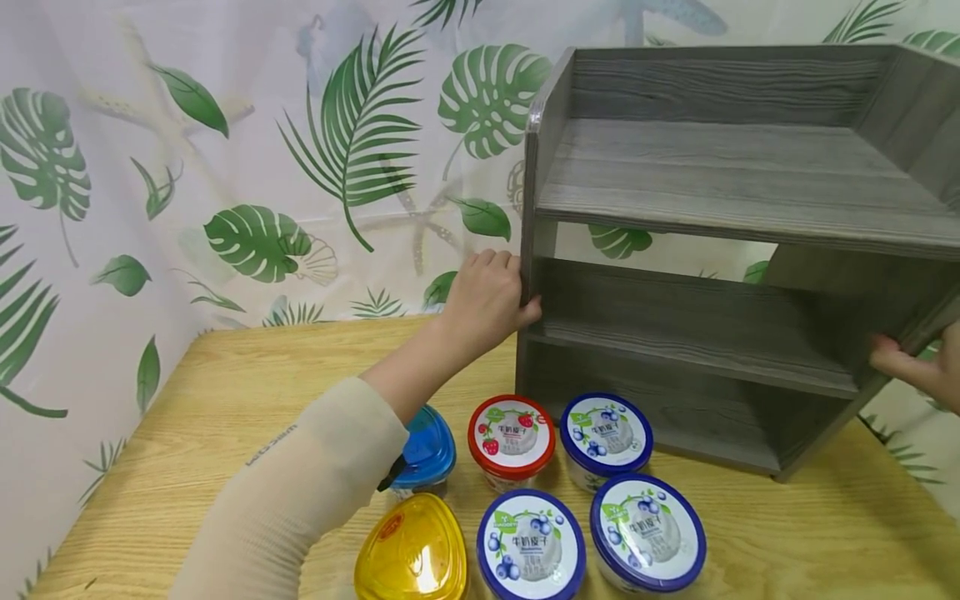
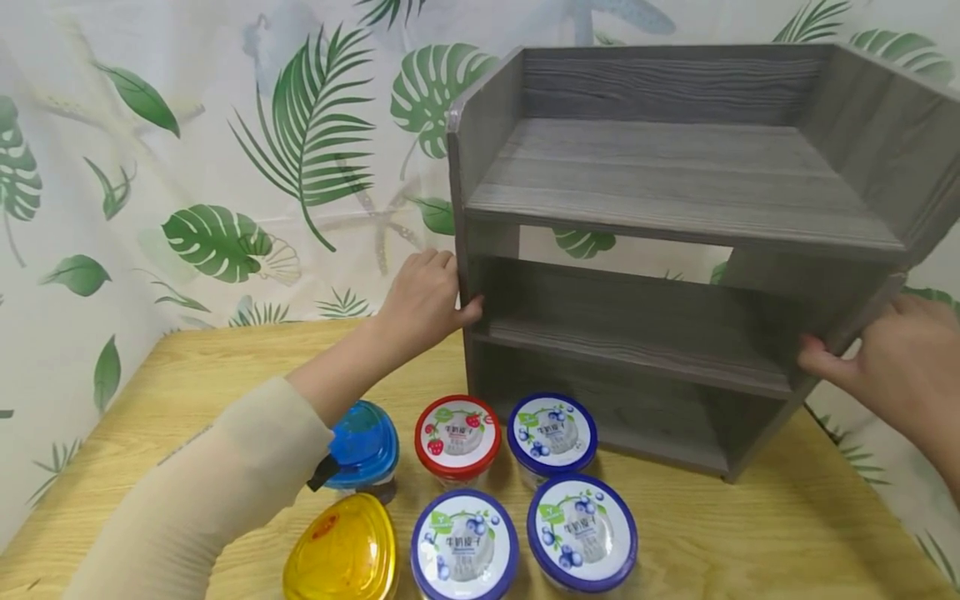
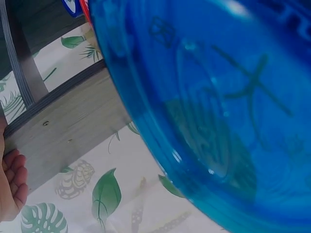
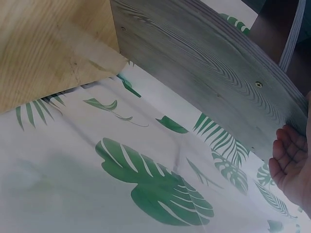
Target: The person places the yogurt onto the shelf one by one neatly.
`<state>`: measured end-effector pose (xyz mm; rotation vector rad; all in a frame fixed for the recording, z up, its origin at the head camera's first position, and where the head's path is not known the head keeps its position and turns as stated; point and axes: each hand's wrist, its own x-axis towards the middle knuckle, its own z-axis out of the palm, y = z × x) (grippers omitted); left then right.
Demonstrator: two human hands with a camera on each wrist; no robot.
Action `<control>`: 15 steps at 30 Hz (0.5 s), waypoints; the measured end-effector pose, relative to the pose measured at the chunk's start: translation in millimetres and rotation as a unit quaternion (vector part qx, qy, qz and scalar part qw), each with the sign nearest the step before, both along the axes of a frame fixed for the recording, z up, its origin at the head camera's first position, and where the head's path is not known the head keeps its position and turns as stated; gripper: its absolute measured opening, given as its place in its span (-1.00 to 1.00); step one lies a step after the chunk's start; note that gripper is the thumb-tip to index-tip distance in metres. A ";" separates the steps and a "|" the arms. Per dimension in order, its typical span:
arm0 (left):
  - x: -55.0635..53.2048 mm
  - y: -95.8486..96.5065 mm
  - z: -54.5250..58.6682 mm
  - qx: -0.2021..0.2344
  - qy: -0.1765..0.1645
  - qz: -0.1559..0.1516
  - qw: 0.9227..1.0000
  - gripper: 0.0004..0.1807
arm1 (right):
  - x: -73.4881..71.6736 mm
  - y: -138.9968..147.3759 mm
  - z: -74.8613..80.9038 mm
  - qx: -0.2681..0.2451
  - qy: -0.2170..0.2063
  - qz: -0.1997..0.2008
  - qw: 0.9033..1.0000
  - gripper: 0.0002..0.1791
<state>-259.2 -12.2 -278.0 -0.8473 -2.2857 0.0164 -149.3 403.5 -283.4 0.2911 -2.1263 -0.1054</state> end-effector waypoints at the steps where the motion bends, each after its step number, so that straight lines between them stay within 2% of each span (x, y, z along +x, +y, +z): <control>1: 0.7 -0.1 0.2 0.000 0.000 0.002 1.000 -0.61 | -0.3 -0.2 0.3 0.001 -0.002 -0.001 1.000 -0.16; 4: 2.6 -0.8 0.5 -0.002 0.003 0.005 1.000 -0.61 | -3.2 -1.2 0.7 -0.007 -0.002 0.012 1.000 -0.14; 6: 3.9 -2.0 0.4 -0.001 0.003 0.005 1.000 -0.61 | -5.6 -1.9 0.6 -0.013 -0.008 0.043 0.999 -0.12; 8: 4.6 -3.4 0.1 0.000 0.005 0.005 1.000 -0.60 | -7.9 -2.6 0.7 -0.012 -0.005 0.056 0.998 -0.13; 11: 4.6 -5.3 -0.3 0.003 0.012 0.004 1.000 -0.60 | -9.7 -3.1 0.6 0.014 -0.002 0.057 0.998 -0.12; 13: 4.6 -6.5 -0.3 0.002 0.017 0.008 1.000 -0.60 | -10.7 -4.0 0.8 0.033 0.010 0.046 0.998 -0.18; 15: 4.9 -7.4 -0.3 0.003 0.016 0.010 1.000 -0.59 | -11.9 -4.4 1.1 0.056 0.017 0.055 0.997 -0.24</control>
